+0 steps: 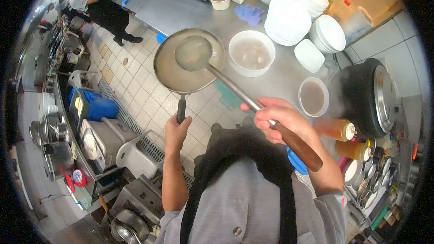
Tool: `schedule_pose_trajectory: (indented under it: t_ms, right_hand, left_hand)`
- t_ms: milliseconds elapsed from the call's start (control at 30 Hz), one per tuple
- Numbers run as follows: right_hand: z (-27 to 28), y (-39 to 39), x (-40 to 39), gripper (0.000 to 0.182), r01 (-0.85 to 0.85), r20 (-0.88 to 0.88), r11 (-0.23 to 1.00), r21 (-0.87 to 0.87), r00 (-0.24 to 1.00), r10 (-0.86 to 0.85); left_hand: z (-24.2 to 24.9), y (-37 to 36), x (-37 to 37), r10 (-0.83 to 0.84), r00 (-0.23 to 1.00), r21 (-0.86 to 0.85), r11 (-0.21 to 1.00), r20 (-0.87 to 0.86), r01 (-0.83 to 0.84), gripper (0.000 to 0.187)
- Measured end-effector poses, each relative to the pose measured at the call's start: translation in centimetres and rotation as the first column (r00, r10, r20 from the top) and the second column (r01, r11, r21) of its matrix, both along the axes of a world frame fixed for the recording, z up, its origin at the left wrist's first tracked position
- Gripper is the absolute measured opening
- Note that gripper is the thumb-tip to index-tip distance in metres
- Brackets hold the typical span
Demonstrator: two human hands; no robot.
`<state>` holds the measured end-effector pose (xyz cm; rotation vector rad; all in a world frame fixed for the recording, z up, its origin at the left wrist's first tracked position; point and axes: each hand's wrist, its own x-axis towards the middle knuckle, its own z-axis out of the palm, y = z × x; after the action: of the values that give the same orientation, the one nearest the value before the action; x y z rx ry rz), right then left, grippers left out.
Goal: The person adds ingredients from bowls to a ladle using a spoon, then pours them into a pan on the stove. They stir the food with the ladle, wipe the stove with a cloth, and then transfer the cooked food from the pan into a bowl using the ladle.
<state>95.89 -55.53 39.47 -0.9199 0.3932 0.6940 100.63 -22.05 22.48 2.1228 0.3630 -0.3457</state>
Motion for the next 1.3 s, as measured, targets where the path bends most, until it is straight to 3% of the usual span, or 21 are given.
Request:
schedule_pose_trajectory:
  t_ms: [267,367,433,467,533,567,633,667,733,767,833,867,933,1033,1200,1267,1300]
  right_hand:
    - [-0.9,-3.3,-3.8,0.045,0.212,0.044,0.976,0.058,0.976,-0.214]
    - [-1.5,-3.8,-5.1,0.047,0.288,0.093,0.954,-0.076,0.955,-0.281]
    - [-2.0,-3.8,-5.5,0.047,0.338,0.12,0.903,-0.265,0.941,-0.317]
    - [-2.7,-4.1,-5.7,0.047,0.345,0.119,0.9,-0.266,0.938,-0.325]
    - [-4.7,-4.6,-5.9,0.046,0.309,0.224,0.848,-0.43,0.947,-0.231]
    - [-5.5,-4.8,-5.9,0.046,0.304,0.224,0.853,-0.425,0.948,-0.226]
    - [-6.5,-4.7,-6.2,0.045,0.179,0.173,0.736,-0.653,0.981,-0.085]
    - [-6.5,-4.4,-6.3,0.045,0.17,0.173,0.739,-0.651,0.982,-0.074]
    - [-6.5,-3.8,-6.8,0.051,0.262,0.271,0.556,-0.789,0.96,-0.069]
    - [-7.6,-4.3,-7.4,0.051,0.259,0.27,0.56,-0.787,0.961,-0.065]
    - [-10.3,-6.0,-8.3,0.057,0.368,0.419,0.393,-0.843,0.907,0.05]
    - [-9.3,-5.3,-8.1,0.057,0.366,0.419,0.395,-0.843,0.906,0.055]
    - [-6.0,-3.3,-7.5,0.058,0.339,0.355,0.544,-0.768,0.932,-0.079]
    - [-5.0,-2.2,-6.9,0.056,0.286,0.344,0.64,-0.714,0.938,-0.035]
    - [-5.4,0.7,-3.9,0.056,0.174,0.319,0.708,-0.684,0.945,0.076]
    - [-6.1,2.0,-2.4,0.055,0.178,0.401,0.723,-0.668,0.904,0.148]
    - [-5.9,2.3,-1.9,0.054,0.099,0.315,0.684,-0.723,0.928,0.199]
  left_hand:
    - [-1.1,2.4,-0.5,-0.039,0.999,0.066,0.997,0.004,0.039,0.035]
    - [0.5,2.5,-1.1,-0.049,0.997,0.08,0.996,0.055,0.045,0.036]
    - [1.4,2.7,-1.1,-0.072,0.997,0.099,0.993,0.026,0.069,0.03]
    - [1.3,2.7,-1.2,-0.08,0.996,0.098,0.992,0.024,0.078,0.03]
    - [1.2,3.0,-1.3,-0.044,0.999,0.086,0.995,0.026,0.042,0.036]
    - [1.4,3.1,-1.3,-0.038,0.999,0.091,0.995,0.027,0.035,0.036]
    - [1.9,3.4,-1.3,-0.069,0.995,0.167,0.984,0.076,0.056,0.036]
    - [2.3,3.6,-1.3,-0.057,0.995,0.169,0.985,0.076,0.044,0.036]
    - [2.9,3.9,-1.1,-0.069,0.997,0.163,0.985,0.034,0.063,0.036]
    - [2.8,4.1,-1.1,-0.064,0.997,0.165,0.985,0.033,0.058,0.036]
    - [2.5,4.3,-1.0,-0.035,0.997,0.122,0.992,0.069,0.026,0.035]
    - [2.5,4.5,-1.0,-0.03,0.997,0.122,0.992,0.07,0.021,0.035]
    - [2.8,4.6,-0.8,-0.04,0.989,0.137,0.99,0.144,0.02,0.034]
    - [3.6,4.9,-0.5,-0.092,0.982,0.208,0.976,0.162,0.057,0.034]
    - [3.7,5.5,-0.6,-0.071,0.99,0.191,0.98,0.123,0.046,0.033]
    - [4.4,5.4,-0.5,-0.066,0.99,0.179,0.983,0.125,0.043,0.033]
    - [4.7,5.4,-0.6,-0.064,0.993,0.17,0.984,0.098,0.047,0.033]
